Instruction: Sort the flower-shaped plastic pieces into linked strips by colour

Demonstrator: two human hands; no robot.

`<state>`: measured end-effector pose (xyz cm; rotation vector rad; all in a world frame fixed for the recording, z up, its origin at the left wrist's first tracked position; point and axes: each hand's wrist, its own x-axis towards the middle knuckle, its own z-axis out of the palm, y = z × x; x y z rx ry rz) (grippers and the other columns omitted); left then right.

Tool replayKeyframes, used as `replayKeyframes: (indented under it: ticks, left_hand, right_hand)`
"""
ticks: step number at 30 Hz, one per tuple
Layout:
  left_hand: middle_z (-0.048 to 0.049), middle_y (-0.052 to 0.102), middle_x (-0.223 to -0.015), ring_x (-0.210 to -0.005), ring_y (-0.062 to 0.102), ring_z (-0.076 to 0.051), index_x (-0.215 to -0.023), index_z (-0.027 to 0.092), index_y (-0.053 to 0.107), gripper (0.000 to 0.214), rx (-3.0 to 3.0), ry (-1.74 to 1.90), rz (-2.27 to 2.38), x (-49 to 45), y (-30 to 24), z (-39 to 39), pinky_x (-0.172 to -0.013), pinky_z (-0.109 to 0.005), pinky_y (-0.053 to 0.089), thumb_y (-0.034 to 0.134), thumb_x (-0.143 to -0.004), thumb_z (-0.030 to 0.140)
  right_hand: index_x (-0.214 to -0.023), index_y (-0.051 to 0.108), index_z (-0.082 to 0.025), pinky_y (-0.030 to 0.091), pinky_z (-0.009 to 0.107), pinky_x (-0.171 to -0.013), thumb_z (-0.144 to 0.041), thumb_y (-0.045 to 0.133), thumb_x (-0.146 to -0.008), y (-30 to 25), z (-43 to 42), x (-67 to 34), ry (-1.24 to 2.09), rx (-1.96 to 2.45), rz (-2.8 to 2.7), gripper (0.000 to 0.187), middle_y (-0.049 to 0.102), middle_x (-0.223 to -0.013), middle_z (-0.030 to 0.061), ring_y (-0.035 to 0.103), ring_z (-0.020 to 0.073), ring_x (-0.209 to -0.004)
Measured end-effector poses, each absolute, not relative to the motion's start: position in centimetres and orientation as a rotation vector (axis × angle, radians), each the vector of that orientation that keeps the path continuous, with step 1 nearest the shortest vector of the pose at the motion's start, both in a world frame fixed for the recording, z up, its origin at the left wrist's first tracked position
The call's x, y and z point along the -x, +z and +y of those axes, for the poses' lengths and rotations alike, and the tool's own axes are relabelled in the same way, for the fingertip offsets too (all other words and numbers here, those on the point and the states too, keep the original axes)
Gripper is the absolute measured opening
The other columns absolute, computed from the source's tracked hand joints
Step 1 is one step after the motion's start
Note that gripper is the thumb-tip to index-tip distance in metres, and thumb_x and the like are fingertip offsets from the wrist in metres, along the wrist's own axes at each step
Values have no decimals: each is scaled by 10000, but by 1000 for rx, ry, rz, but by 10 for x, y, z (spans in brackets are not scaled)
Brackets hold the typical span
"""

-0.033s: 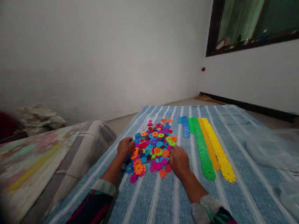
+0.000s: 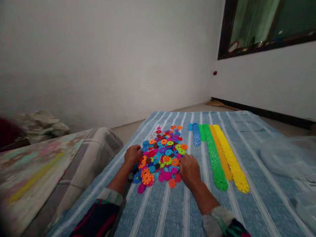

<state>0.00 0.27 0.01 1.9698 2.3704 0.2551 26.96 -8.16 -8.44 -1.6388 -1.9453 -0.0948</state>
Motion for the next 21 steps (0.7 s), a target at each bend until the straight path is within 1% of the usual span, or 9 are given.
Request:
replayKeyframes:
  ticks: [4,7,9,11,14,17,21]
  left_hand:
    - [-141,719,-1181,-1108,657,-292,-1017,187,744,290,-1933,230,2346,0,0,15,-763,-285,482,574,-791,256]
    - [-154,730,-1145,-1076,670,-305,-947,175,753,257,-1879,240,2334,1,-1,27,-718,-272,475,655,-735,282]
    - [-144,759,-1030,-994,694,-295,-838,168,752,190,-1835,259,2313,3,-2,35,-675,-260,463,706,-682,267]
    - [-114,766,-851,-867,711,-273,-724,166,731,116,-1788,290,2272,7,-4,41,-623,-255,445,741,-630,232]
    - [-50,691,-601,-685,683,-230,-633,168,690,82,-1709,381,2197,15,-8,47,-559,-253,416,759,-595,190]
    - [-3,608,-496,-586,630,-191,-605,172,655,108,-1614,525,2141,22,-15,48,-528,-250,396,761,-583,173]
    - [29,539,-451,-480,534,-136,-572,173,595,150,-1460,735,2071,28,-20,48,-489,-236,368,742,-569,143]
  right_hand:
    - [-798,687,-202,326,311,-759,-173,587,-898,-82,-84,-270,-111,1637,-1941,145,639,-874,54,513,204,-859]
    - [-786,680,-203,323,312,-745,-177,584,-898,-82,-84,-270,-129,1629,-1938,150,630,-861,53,507,204,-851]
    - [-783,678,-203,322,312,-740,-178,584,-897,-83,-84,-270,-139,1621,-1933,150,625,-854,51,506,202,-849]
    - [-770,675,-204,319,313,-732,-173,578,-896,-84,-84,-270,-151,1614,-1932,161,619,-841,49,504,199,-841]
    - [-754,671,-203,314,314,-719,-172,575,-896,-84,-84,-270,-170,1611,-1931,174,616,-832,51,498,199,-828]
    - [-757,672,-203,315,314,-720,-175,582,-895,-83,-84,-270,-169,1607,-1928,167,622,-837,53,500,201,-829]
    - [-759,675,-201,321,313,-728,-164,587,-891,-82,-84,-270,-151,1600,-1929,163,628,-837,53,508,203,-831]
